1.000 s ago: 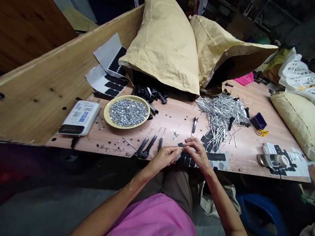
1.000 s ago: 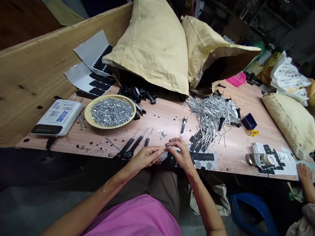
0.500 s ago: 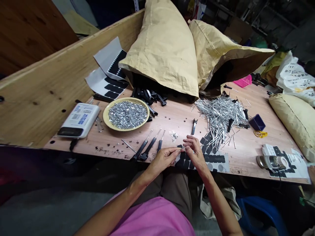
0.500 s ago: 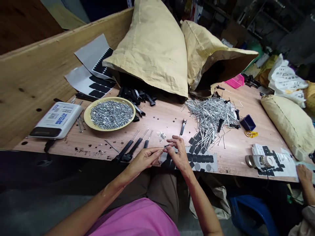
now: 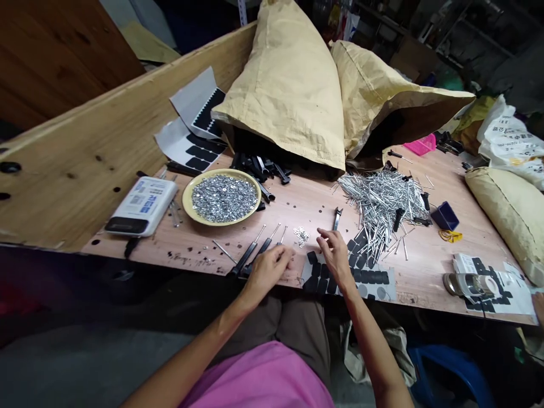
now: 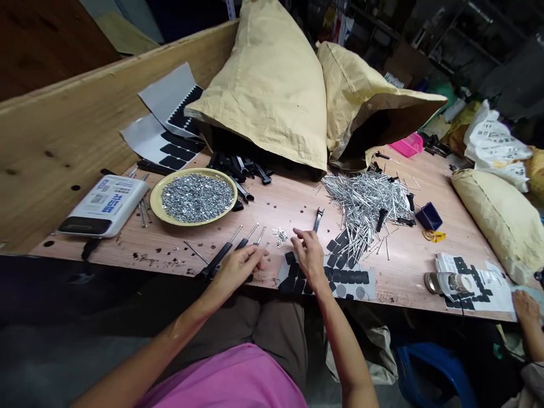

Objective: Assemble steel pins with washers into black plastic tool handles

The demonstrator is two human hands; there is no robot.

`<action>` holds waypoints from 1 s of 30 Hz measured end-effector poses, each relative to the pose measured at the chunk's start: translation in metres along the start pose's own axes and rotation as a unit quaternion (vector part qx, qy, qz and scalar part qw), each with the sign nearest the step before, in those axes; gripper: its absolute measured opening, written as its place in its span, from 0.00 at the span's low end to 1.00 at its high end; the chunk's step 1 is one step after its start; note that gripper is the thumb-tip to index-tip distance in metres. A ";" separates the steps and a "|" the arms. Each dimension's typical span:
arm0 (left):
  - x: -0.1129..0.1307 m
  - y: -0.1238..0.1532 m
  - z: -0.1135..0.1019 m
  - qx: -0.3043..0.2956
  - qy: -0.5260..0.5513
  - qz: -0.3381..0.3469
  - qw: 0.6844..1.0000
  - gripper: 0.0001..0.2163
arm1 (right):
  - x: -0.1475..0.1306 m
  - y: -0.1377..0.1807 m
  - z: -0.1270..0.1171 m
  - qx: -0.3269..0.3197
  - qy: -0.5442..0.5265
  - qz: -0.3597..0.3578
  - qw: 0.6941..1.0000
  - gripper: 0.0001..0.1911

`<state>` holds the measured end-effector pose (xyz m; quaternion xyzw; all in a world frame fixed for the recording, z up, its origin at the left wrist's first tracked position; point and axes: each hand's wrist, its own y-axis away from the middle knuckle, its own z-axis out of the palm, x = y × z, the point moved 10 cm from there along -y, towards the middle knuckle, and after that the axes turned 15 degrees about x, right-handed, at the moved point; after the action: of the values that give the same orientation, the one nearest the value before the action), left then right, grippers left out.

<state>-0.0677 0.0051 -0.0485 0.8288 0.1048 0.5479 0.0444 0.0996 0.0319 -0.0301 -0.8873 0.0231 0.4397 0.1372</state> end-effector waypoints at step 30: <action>0.100 0.077 0.038 0.117 -0.281 0.493 0.815 0.20 | -0.040 0.017 -0.036 -0.112 0.061 -0.052 0.990 0.11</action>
<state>0.0143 -0.0462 0.0412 0.8861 -0.2720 0.2233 -0.3015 0.1002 0.0028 0.0177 -0.9223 -0.0641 0.3766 0.0584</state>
